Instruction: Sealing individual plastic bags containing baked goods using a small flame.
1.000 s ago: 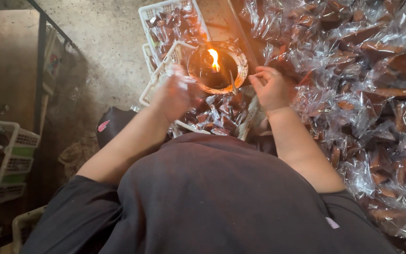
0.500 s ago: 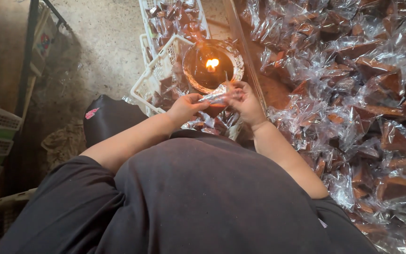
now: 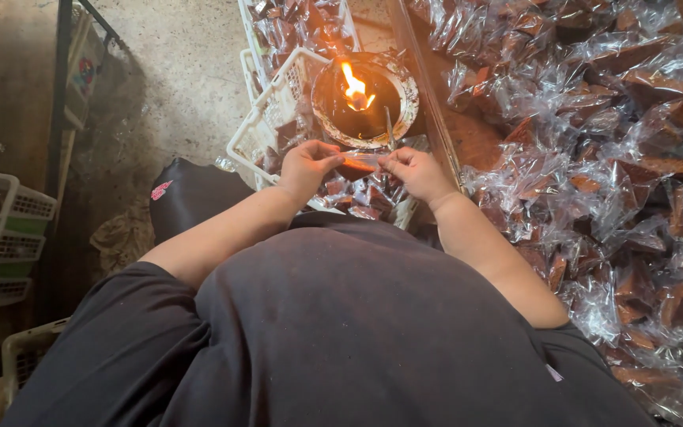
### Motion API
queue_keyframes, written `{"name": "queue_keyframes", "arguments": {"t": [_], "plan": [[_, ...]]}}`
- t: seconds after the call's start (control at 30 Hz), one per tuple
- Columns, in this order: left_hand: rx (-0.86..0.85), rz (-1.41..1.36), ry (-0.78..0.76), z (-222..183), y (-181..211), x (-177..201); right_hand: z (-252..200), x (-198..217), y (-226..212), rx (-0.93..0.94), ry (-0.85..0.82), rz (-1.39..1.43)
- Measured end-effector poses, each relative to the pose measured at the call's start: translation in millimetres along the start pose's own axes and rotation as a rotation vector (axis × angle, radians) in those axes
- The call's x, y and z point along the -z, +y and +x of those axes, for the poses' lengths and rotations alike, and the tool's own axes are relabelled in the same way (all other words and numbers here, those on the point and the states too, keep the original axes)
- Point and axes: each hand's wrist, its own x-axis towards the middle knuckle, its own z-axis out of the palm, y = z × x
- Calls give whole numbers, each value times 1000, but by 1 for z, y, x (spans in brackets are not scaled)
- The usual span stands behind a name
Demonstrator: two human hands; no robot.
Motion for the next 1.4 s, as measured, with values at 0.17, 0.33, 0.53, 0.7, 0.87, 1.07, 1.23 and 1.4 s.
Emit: {"name": "queue_keyframes", "arguments": {"t": [0.17,0.33,0.53,0.7,0.87,1.07,1.23,1.4], "plan": [[-630,347,-336,-32,23,-19,-16,-16,-37,-453,-126,905],[-90,430,-464,-31,13,-24,11,8,-15,-373,105,1029],[185,-269,-374,-3,23,-29,17,2,-2,-227,155,1015],[422,-428,-473,12,28,-27,29,-3,24,-255,166,905],[356,-488,-505,8,12,-30,19,-1,10,-356,79,778],[283,-413,-634,-14,-2,-37,-21,12,-75,-423,12,783],[154,-507,-417,-25,22,-17,-19,6,-57,-373,-76,561],[124,-468,-411,-32,23,-22,-5,-10,-15,-307,-181,265]]}}
